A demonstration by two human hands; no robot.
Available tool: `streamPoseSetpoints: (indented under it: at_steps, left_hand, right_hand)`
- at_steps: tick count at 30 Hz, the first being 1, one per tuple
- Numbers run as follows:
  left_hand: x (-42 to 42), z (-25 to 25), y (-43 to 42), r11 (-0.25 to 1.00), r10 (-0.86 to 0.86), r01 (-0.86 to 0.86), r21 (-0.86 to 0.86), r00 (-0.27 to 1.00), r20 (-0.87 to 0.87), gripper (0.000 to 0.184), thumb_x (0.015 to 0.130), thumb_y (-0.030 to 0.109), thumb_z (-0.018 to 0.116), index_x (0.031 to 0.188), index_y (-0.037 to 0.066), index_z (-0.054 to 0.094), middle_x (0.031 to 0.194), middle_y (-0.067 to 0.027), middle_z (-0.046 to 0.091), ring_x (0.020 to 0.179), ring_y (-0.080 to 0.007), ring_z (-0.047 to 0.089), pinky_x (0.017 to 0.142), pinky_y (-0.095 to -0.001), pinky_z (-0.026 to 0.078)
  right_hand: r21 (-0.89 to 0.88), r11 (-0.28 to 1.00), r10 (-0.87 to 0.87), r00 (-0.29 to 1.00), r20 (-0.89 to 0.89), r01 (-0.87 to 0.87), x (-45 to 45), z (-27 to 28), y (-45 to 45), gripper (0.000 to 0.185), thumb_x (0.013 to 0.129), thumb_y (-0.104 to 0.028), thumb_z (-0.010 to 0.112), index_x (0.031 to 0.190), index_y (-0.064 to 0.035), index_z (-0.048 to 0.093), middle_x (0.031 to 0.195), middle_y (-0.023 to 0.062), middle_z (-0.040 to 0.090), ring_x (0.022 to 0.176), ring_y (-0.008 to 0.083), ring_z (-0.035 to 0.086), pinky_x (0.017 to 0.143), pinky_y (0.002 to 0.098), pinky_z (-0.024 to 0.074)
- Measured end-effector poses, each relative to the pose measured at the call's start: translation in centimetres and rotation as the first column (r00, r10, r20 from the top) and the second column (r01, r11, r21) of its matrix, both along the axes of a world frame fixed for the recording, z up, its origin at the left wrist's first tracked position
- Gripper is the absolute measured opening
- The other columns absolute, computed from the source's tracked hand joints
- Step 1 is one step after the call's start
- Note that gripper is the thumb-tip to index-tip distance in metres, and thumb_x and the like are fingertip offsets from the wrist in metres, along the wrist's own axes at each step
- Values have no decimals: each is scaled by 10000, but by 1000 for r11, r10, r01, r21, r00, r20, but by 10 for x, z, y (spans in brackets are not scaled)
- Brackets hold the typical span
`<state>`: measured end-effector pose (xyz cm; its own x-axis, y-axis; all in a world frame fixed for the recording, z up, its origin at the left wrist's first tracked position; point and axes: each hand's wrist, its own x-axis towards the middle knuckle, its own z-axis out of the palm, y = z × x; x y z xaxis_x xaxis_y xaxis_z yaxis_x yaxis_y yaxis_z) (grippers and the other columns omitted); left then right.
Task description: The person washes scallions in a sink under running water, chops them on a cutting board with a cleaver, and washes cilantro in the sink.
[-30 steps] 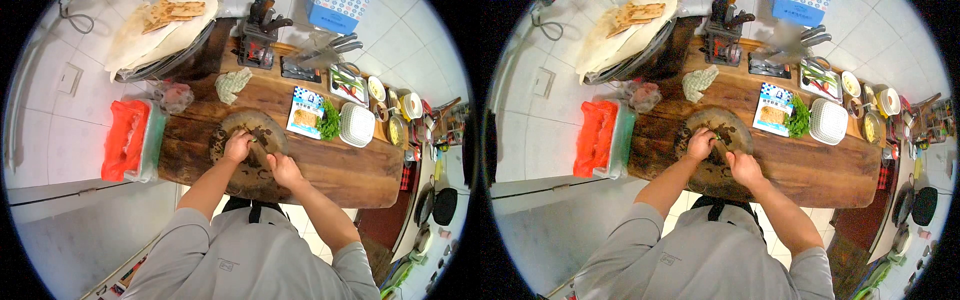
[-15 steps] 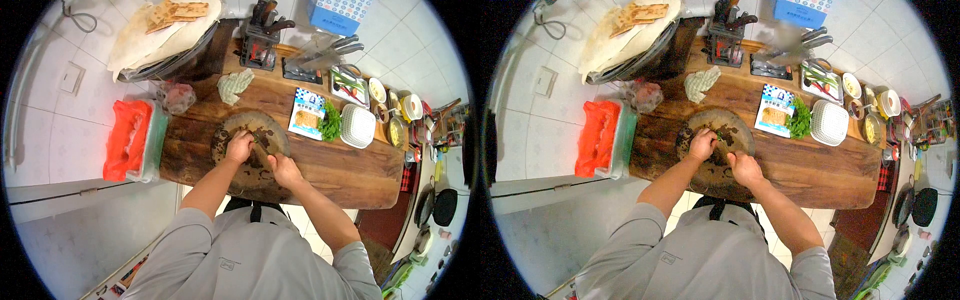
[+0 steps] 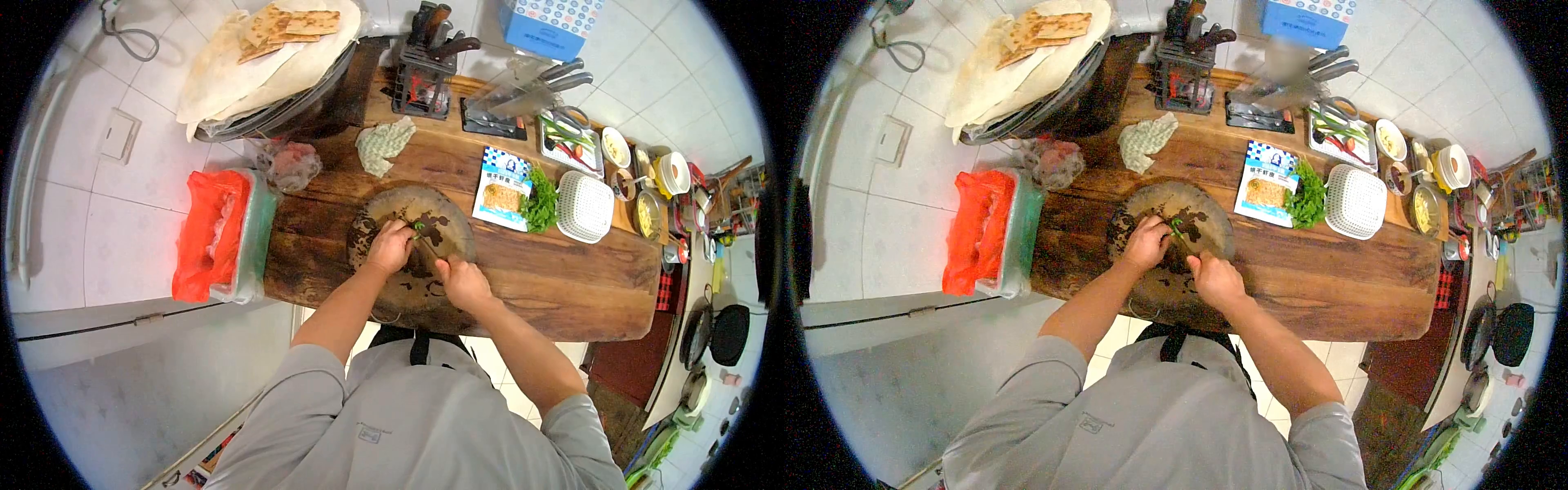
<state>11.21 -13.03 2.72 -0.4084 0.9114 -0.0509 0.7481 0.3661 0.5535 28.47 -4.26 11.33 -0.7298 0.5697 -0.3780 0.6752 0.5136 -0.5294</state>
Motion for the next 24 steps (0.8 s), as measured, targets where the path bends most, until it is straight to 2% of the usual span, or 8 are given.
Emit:
streamPoseSetpoints:
  at_steps: [4,7,13,16,19,22,24]
  left_hand:
    - [1,0,-2,999,30,-31,29,999,31,164,811,33,581,956,42,657,998,-102,560,981,-302,523,864,-409,468]
    - [2,-1,-2,999,46,-47,26,998,35,173,813,34,582,971,54,651,1002,-104,558,979,-303,524,868,-410,467]
    - [0,-3,-3,998,56,-58,36,996,62,134,818,49,589,946,48,628,987,-108,558,978,-308,522,846,-415,466]
    - [-1,-6,-3,998,55,-56,22,997,44,91,820,58,591,903,36,621,982,-110,558,977,-311,523,838,-417,465]
    - [-1,-4,-4,999,40,-41,24,998,50,114,823,66,585,923,35,630,978,-113,557,976,-313,524,842,-414,464]
    - [0,-4,-8,999,11,-14,51,999,45,137,825,73,582,942,35,643,983,-113,558,974,-311,525,845,-413,468]
    - [0,-9,-8,984,32,-31,176,999,-6,120,779,53,618,895,30,638,914,-130,550,917,-331,533,796,-414,469]
  right_hand:
    - [24,999,-38,999,-7,38,4,-11,-10,413,949,-378,413,883,2,561,748,280,617,746,457,608,679,523,487]
    - [12,1000,-25,997,-79,26,4,-12,-2,412,952,-376,407,890,3,556,757,276,619,746,458,607,679,525,486]
    - [-13,1000,0,999,-37,0,-2,-3,-1,421,953,-382,406,881,2,562,768,281,619,752,460,607,680,524,487]
    - [17,1000,-8,999,-38,9,-2,-12,-7,419,951,-383,412,892,2,565,770,287,618,752,460,607,675,524,489]
    - [32,999,-18,998,-52,20,1,-17,-10,416,951,-384,411,914,1,565,768,289,617,750,458,609,669,520,492]
    - [7,1000,-22,998,-64,23,0,-18,-4,413,949,-386,414,916,-4,570,761,285,618,747,456,610,670,516,495]
    - [4,1000,-14,997,-72,14,-1,-6,-3,413,948,-387,416,921,-6,572,747,281,618,741,454,611,664,513,497]
